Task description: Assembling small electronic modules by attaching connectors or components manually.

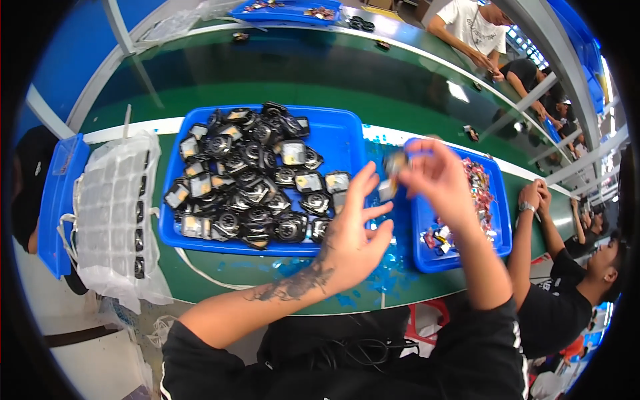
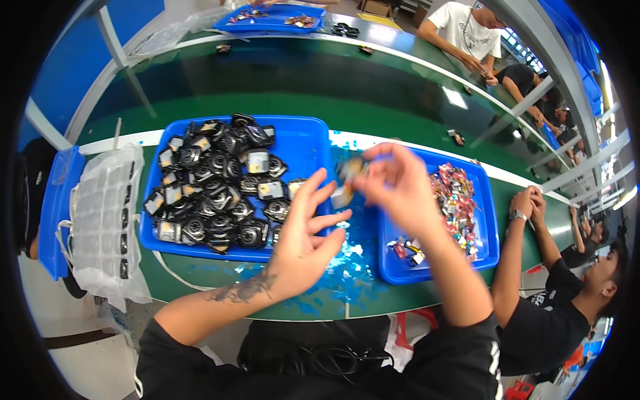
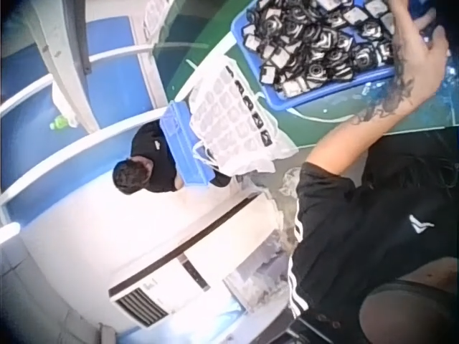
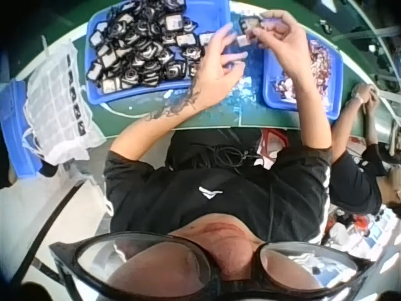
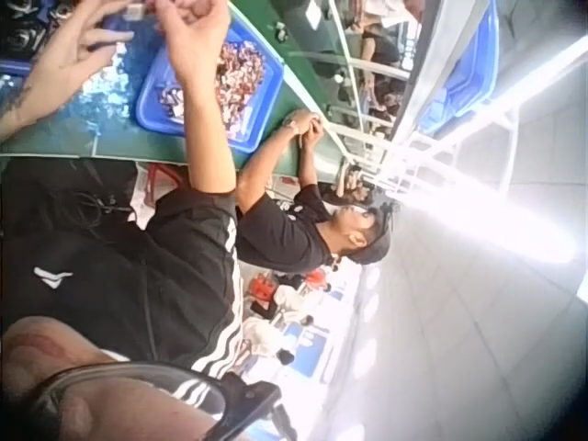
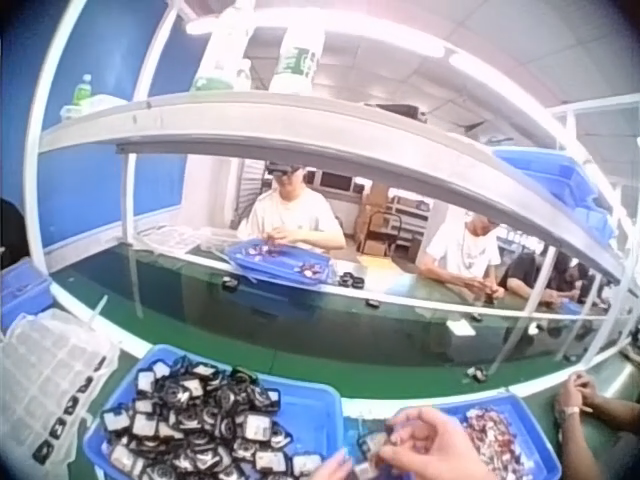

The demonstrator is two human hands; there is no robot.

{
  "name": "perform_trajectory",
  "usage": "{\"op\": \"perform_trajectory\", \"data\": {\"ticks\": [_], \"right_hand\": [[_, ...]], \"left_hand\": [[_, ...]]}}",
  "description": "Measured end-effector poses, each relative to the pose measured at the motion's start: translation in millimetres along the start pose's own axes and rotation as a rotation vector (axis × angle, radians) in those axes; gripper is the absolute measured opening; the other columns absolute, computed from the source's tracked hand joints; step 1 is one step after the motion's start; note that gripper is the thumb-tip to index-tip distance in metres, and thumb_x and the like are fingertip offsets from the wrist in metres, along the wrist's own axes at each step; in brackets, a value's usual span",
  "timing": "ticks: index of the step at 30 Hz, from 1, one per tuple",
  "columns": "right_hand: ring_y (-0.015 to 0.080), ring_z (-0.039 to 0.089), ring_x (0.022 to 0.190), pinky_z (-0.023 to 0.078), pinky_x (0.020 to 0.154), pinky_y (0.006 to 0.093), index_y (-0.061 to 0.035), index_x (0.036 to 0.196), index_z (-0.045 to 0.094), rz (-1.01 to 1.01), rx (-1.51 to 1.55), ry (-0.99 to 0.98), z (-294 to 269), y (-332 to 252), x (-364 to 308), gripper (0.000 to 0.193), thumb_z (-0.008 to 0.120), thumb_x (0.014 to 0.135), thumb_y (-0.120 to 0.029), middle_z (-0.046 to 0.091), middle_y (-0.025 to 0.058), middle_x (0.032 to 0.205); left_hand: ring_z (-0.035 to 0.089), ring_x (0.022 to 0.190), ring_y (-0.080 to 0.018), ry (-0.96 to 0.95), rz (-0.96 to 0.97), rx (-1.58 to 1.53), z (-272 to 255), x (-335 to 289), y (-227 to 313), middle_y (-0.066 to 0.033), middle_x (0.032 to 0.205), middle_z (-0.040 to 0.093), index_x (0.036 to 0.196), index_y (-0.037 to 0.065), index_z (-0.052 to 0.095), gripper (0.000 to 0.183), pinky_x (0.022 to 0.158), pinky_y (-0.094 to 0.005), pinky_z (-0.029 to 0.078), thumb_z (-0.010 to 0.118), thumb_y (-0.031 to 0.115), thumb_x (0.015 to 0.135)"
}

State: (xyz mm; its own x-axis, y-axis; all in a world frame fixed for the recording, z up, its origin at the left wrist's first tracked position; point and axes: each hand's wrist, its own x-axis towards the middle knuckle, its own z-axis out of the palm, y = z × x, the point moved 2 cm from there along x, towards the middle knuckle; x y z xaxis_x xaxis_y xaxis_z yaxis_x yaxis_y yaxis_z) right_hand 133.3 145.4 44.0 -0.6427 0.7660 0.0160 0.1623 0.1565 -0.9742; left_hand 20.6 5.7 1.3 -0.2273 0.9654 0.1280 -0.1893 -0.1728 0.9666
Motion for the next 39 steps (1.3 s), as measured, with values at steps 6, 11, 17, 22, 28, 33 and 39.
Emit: {"op": "perform_trajectory", "data": {"ticks": [6, 11, 17, 22, 28, 33, 39], "right_hand": [[0.0111, 0.057, 0.064, 0.046, 0.052, 0.0258, -0.0021, 0.108, 0.058, 0.247, -0.327, 0.170, -61, 59, 149, 0.056, 0.089, 0.063, -0.014, 0.061, 0.0038, 0.078], [0.0135, 0.057, 0.068, 0.043, 0.052, 0.0296, -0.0032, 0.104, 0.060, 0.352, -0.571, 0.157, -73, 76, 168, 0.061, 0.093, 0.055, -0.020, 0.060, 0.0059, 0.082], [0.0286, 0.066, 0.092, 0.052, 0.079, 0.0378, -0.0018, 0.103, 0.064, 0.004, -0.726, 0.314, -68, 55, 155, 0.051, 0.085, 0.063, -0.024, 0.067, 0.0153, 0.097], [0.0351, 0.068, 0.086, 0.054, 0.077, 0.0432, -0.0052, 0.086, 0.072, -0.310, -0.774, -0.128, 86, 1, 99, 0.037, 0.071, 0.080, -0.042, 0.070, 0.0172, 0.088], [0.0344, 0.067, 0.086, 0.054, 0.073, 0.0448, -0.0040, 0.096, 0.064, -0.260, -0.833, -0.177, 123, 22, 96, 0.025, 0.069, 0.075, -0.018, 0.069, 0.0165, 0.089], [0.0248, 0.068, 0.068, 0.054, 0.063, 0.0361, 0.0004, 0.093, 0.061, -0.308, -0.480, 0.046, 69, 5, 67, 0.023, 0.068, 0.078, -0.014, 0.067, 0.0143, 0.072], [0.0107, 0.065, 0.067, 0.054, 0.059, 0.0240, -0.0001, 0.092, 0.056, 0.077, 0.322, -0.119, 55, -9, -7, 0.020, 0.070, 0.089, -0.014, 0.066, 0.0065, 0.077]], "left_hand": [[0.060, 0.113, -0.0263, -0.121, 0.311, 0.303, 10, -8, 2, -0.0235, 0.147, 0.033, 0.148, -0.001, 0.019, 0.075, 0.079, -0.0306, 0.055, 0.056, -0.010, 0.083], [0.061, 0.110, -0.0273, -0.164, 0.499, 0.465, 10, -13, 8, -0.0245, 0.144, 0.036, 0.145, 0.000, 0.024, 0.072, 0.078, -0.0331, 0.057, 0.059, -0.008, 0.083], [0.062, 0.109, -0.0277, -0.162, 0.611, 0.498, 13, -16, 7, -0.0258, 0.142, 0.038, 0.141, -0.004, 0.031, 0.066, 0.077, -0.0336, 0.058, 0.060, -0.008, 0.081], [0.061, 0.109, -0.0289, -0.085, 0.672, 0.476, 8, -21, 2, -0.0260, 0.135, 0.044, 0.134, -0.008, 0.040, 0.059, 0.079, -0.0330, 0.058, 0.059, -0.008, 0.078], [0.050, 0.119, -0.0298, 0.250, 0.821, 0.430, -7, -13, 16, -0.0245, 0.139, 0.039, 0.138, -0.006, 0.028, 0.064, 0.091, -0.0385, 0.047, 0.056, -0.004, 0.080], [0.037, 0.131, -0.0269, 0.642, 0.545, 0.461, -25, 9, 23, -0.0148, 0.145, 0.034, 0.142, 0.001, 0.029, 0.059, 0.103, -0.0404, 0.034, 0.059, 0.007, 0.092], [0.059, 0.086, -0.0096, 0.390, 0.237, -0.082, -26, 15, -3, -0.0051, 0.099, 0.064, 0.116, -0.002, 0.056, 0.022, 0.075, -0.0239, 0.049, 0.051, 0.012, 0.101]]}}
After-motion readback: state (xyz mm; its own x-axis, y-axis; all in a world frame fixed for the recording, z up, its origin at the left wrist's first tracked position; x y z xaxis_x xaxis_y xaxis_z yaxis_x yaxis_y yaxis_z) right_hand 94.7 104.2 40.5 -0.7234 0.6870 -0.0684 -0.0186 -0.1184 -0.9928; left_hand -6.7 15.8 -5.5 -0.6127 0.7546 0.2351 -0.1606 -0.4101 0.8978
